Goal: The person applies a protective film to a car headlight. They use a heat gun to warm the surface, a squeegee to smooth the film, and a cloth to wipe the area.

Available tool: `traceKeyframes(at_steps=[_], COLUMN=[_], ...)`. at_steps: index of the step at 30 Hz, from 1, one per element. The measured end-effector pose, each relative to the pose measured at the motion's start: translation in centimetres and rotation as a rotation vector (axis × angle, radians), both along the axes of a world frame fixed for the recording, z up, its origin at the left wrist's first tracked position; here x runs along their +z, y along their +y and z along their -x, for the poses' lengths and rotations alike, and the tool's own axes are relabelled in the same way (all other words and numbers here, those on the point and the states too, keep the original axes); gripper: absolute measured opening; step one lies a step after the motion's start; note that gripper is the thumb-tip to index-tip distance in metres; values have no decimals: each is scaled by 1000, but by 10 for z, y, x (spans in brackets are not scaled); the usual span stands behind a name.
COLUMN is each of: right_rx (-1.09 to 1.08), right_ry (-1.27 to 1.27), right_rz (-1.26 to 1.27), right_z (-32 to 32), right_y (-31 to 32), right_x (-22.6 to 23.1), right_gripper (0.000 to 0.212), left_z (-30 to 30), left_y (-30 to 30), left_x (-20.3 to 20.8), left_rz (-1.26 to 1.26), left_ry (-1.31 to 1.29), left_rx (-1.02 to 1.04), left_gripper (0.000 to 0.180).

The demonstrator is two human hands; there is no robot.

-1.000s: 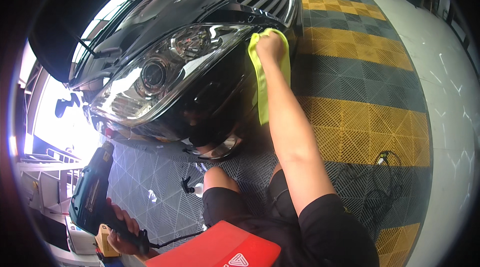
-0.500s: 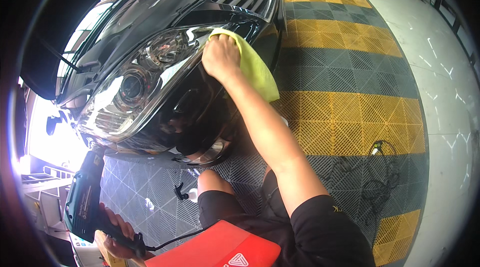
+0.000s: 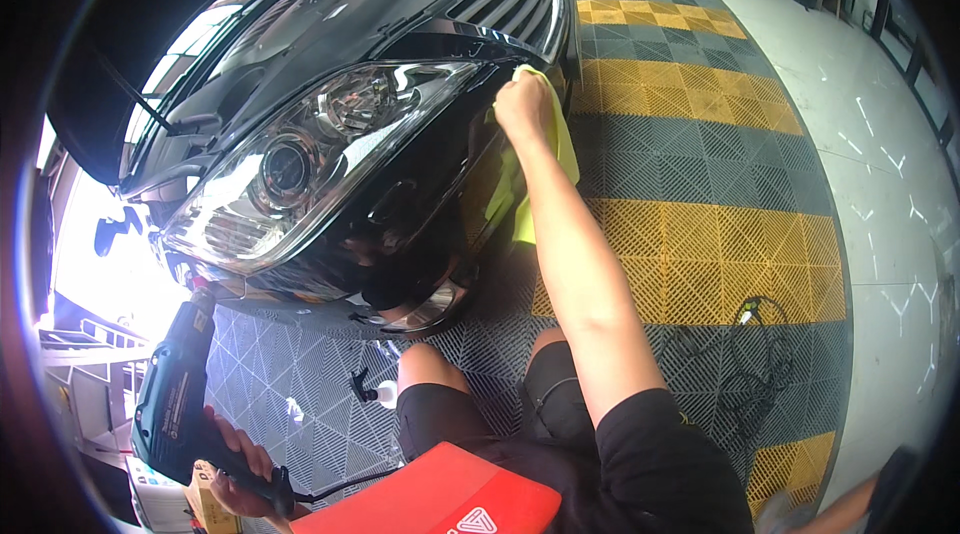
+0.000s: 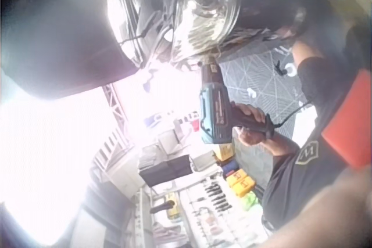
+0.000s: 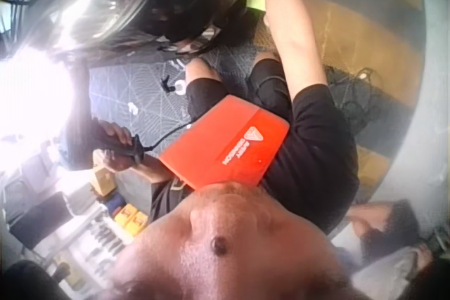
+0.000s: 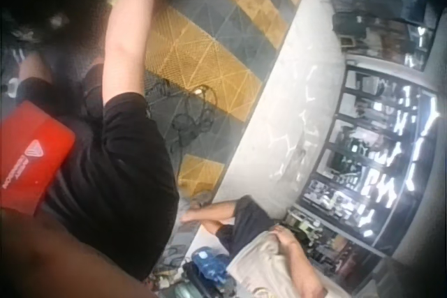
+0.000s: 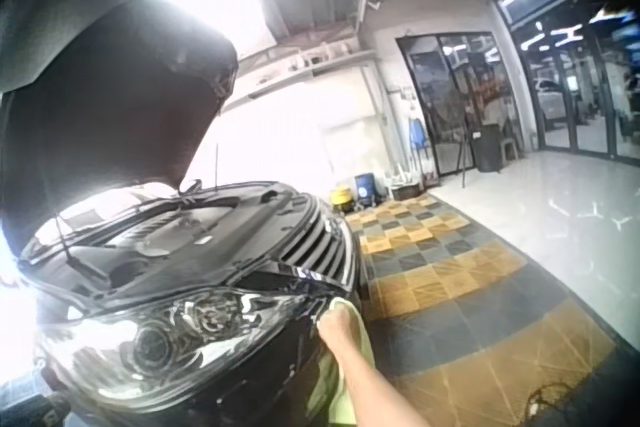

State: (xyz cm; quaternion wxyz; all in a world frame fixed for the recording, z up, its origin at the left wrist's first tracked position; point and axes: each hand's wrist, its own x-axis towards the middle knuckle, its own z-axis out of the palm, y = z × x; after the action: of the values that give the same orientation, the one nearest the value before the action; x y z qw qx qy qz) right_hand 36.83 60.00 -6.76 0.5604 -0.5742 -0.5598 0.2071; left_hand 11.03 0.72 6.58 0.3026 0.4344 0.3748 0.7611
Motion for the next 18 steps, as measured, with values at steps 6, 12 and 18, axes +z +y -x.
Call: traceKeyframes(at_steps=[6, 12, 18], right_rx=[207, 171, 91], right_ry=[-230, -406, -245], right_rz=[-351, -110, -91], right_z=[51, 22, 21], right_y=[-62, -25, -11], right_x=[26, 23, 4], right_gripper=[28, 30, 26], left_z=[-2, -9, -3], left_y=[-15, -17, -26], left_x=[11, 14, 10], left_rz=[29, 70, 32], left_ry=[32, 3, 29], left_rx=[60, -12, 24], left_gripper=[93, 98, 96])
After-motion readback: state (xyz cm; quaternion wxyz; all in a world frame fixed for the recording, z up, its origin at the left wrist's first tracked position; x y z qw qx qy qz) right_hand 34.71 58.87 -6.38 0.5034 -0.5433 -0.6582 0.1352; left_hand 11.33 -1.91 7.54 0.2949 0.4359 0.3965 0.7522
